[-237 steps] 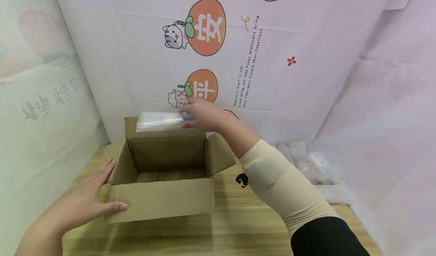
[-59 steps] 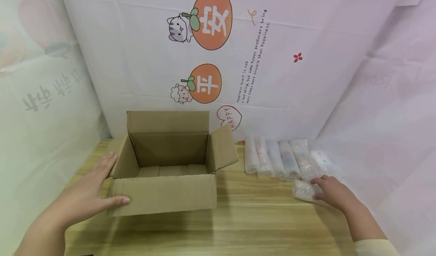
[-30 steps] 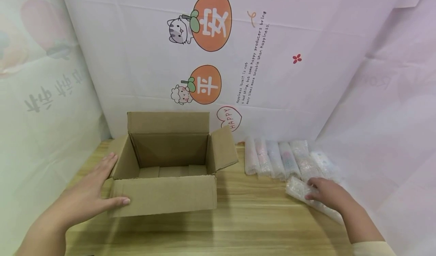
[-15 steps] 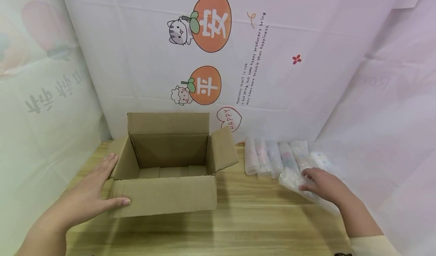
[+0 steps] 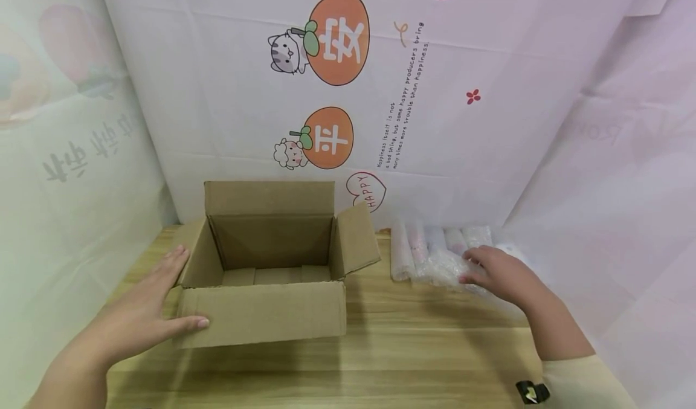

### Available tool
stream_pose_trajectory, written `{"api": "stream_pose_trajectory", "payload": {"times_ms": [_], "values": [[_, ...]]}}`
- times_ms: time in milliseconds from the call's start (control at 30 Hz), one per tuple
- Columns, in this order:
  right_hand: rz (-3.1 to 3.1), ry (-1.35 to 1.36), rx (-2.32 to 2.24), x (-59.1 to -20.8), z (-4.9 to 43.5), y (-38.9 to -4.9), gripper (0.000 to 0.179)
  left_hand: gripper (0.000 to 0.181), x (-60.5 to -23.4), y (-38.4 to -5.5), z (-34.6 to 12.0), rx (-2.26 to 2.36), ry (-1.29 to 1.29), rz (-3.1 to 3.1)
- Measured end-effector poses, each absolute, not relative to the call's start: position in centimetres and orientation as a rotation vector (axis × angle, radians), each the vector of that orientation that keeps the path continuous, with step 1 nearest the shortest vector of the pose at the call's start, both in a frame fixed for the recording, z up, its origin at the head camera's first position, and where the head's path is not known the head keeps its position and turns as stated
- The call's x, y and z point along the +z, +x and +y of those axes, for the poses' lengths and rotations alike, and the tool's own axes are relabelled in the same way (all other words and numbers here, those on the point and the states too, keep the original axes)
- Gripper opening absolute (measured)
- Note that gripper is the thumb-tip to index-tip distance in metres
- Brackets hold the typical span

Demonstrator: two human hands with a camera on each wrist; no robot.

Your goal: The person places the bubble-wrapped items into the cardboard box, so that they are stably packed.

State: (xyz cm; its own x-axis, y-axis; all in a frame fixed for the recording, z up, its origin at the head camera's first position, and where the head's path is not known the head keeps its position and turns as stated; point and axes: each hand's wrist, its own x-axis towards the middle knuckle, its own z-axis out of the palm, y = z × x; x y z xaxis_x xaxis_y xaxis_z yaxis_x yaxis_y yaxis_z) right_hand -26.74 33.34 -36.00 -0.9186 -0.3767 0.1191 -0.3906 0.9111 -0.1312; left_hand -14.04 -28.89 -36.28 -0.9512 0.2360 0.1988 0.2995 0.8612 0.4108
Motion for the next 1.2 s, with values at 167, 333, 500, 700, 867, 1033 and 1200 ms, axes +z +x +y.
{"api": "stream_pose_trajectory", "payload": {"times_ms": [167,333,500,700,867,1033,1200], "values": [[-2.960,0.637,0.209,-34.7,32.1,-27.0,0.057,0.120,-36.4,-14.1,-28.9,-0.690,-0.423,-2.889],[-2.926,0.684,0.187,-33.2,30.7,-27.4,0.056,0.120,-36.5,-14.1,-29.0,-0.711,-0.427,-2.887],[-2.897,0.714,0.163,-31.9,29.6,-27.8,0.055,0.120,-36.6,-14.2,-29.1,-0.714,-0.431,-2.885],[-2.850,0.764,0.141,-30.5,28.2,-28.4,0.055,0.119,-36.7,-14.2,-29.1,-0.712,-0.427,-2.886],[-2.843,0.789,0.150,-29.7,27.3,-28.8,0.053,0.119,-36.7,-14.2,-29.0,-0.709,-0.425,-2.891],[-2.837,0.788,0.154,-29.0,26.4,-29.0,0.049,0.118,-36.7,-14.2,-29.0,-0.696,-0.425,-2.894],[-2.824,0.793,0.146,-28.3,25.4,-29.6,0.047,0.118,-36.6,-14.1,-28.9,-0.695,-0.424,-2.894]]}}
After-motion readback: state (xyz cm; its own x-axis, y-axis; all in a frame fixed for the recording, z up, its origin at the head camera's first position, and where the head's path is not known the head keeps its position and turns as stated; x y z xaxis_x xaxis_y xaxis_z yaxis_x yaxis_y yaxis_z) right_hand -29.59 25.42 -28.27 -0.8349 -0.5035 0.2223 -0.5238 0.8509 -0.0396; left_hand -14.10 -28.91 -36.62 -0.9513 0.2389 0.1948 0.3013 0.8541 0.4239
